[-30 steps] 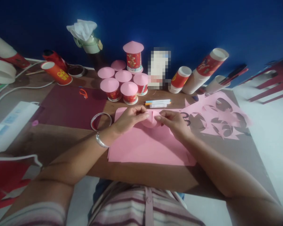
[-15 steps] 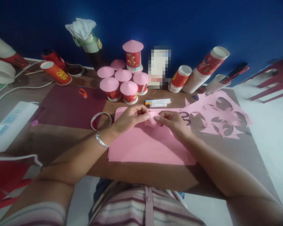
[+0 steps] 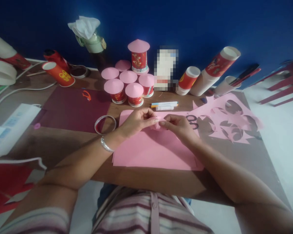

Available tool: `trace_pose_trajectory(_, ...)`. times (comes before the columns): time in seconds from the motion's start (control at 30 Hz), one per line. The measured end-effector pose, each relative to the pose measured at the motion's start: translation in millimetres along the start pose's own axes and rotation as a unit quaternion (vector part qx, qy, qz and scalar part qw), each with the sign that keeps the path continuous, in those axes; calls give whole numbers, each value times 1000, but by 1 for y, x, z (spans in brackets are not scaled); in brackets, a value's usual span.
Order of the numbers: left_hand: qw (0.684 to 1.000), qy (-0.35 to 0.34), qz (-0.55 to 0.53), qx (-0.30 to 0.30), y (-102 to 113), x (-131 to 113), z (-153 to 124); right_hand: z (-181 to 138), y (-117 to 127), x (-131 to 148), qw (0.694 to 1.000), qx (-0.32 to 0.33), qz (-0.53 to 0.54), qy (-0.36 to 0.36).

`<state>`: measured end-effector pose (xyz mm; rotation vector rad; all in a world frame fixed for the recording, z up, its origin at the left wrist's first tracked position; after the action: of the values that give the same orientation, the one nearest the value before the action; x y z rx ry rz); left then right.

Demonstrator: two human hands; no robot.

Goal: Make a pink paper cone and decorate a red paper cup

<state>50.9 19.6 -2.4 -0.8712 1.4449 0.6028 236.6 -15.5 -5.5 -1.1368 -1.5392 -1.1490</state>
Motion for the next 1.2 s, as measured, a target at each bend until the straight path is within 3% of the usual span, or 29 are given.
trace_pose_trajectory(0.23, 1000, -1, 25, -19, 2, 2, 1, 0, 0, 2, 998, -27, -15, 50)
trace_pose_trajectory(0.43, 998, 18, 52, 15, -1, -2, 0, 0, -1, 8, 995, -21, -13, 93)
trace_pose_trajectory(0.57, 999, 25, 26, 19, -1, -2, 0, -1, -1, 9, 997, -2, 10, 74)
trace_pose_trajectory(0.77, 999, 39, -29, -3, 0, 2, 1, 0, 3, -1, 996, -31, 61, 63)
trace_pose_trajectory(1.07, 996, 27, 86, -3, -2, 3, -2, -3, -1, 3, 996, -18, 73, 44)
trace_pose_trajectory(1.2, 996, 40, 84, 3, -1, 4, -2, -2, -1, 2, 996, -22, 73, 38)
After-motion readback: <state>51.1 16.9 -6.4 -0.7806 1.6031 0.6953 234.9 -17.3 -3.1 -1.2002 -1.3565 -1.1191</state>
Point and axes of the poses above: each hand's wrist, its own z-axis towards the middle knuckle, its own y-axis out of the back of the hand, x = y × z, the point moved 3 cm from there along z, towards the middle knuckle, and after that the axes turned 2 degrees about z, right-handed, at the moved point
